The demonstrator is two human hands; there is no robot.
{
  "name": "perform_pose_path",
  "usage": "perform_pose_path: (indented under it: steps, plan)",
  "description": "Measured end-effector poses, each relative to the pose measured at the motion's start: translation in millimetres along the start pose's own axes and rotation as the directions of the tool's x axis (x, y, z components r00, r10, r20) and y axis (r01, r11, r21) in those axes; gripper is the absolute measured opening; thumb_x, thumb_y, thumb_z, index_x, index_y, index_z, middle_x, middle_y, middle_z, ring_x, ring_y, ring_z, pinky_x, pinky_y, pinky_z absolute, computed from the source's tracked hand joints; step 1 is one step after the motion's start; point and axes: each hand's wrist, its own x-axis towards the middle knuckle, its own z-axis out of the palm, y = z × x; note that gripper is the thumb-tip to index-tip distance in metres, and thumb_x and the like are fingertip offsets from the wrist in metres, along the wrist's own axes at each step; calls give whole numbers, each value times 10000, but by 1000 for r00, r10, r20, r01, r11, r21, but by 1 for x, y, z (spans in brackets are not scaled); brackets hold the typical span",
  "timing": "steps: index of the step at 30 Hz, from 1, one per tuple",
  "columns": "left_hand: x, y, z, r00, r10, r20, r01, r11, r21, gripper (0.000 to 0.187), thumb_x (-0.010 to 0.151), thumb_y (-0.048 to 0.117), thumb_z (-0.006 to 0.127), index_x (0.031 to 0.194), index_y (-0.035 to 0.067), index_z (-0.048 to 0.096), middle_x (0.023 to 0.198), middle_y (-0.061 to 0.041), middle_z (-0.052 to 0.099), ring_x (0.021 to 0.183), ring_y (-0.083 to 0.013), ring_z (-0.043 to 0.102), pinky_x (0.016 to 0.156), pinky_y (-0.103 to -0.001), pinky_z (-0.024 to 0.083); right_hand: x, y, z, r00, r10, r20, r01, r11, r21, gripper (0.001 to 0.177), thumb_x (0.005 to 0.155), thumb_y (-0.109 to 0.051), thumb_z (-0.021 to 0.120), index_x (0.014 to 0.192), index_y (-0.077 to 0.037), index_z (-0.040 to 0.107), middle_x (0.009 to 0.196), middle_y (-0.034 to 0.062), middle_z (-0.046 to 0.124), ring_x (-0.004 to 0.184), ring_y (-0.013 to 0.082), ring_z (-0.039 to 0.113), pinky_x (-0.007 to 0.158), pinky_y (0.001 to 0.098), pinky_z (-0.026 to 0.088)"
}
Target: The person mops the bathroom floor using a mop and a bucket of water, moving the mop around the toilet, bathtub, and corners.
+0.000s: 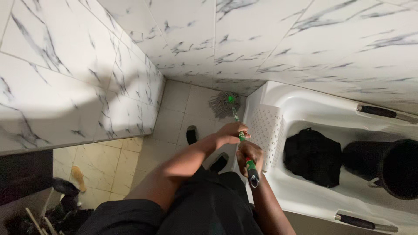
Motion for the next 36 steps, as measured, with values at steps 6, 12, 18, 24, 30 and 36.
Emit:
perform_pose_path:
  steps: [6,12,18,24,30,36]
  plan:
    - [-20,-13,-51,987,-158,20,157,987,42,352,977,384,676,813,79,612,803,-103,652,794,-311,653,697,-467,489,30,1,39,999,3,39,-4,1000,25,169,756,40,601,718,-76,484,651,46,472,556,186,479,530,332,385]
    - [-52,-25,-109,970,-235,-64,239,969,56,353,970,408,661,831,87,617,863,-67,659,860,-283,653,732,-456,509,67,1,86,993,-40,107,23,988,151,192,795,46,613,745,-79,477,690,67,515,594,200,529,543,350,425]
    - [-74,-40,-149,939,-318,-129,332,937,109,337,955,405,672,820,99,637,845,-53,669,894,-285,645,762,-460,503,92,13,123,970,-139,200,91,969,231,227,845,44,605,728,-85,460,678,65,507,597,209,521,563,369,434]
    - [-112,-92,-188,923,-281,-263,326,933,149,337,972,354,667,773,89,605,834,-78,646,876,-306,626,775,-471,488,116,23,181,962,-166,216,60,902,427,262,866,61,591,716,-67,419,686,76,471,610,226,493,599,375,429]
    - [-141,-127,-234,897,-296,-328,346,933,104,323,957,318,674,760,83,569,815,-81,626,888,-299,625,798,-465,477,148,29,230,940,-139,312,-5,908,420,249,823,76,559,696,-77,410,668,57,465,607,177,478,609,355,423]
    - [-151,-128,-237,865,-368,-341,413,908,69,363,976,337,664,737,78,573,807,-83,619,872,-279,622,804,-465,477,163,10,242,913,-94,396,-58,933,356,226,800,55,561,681,-65,409,655,61,448,585,178,425,555,345,356]
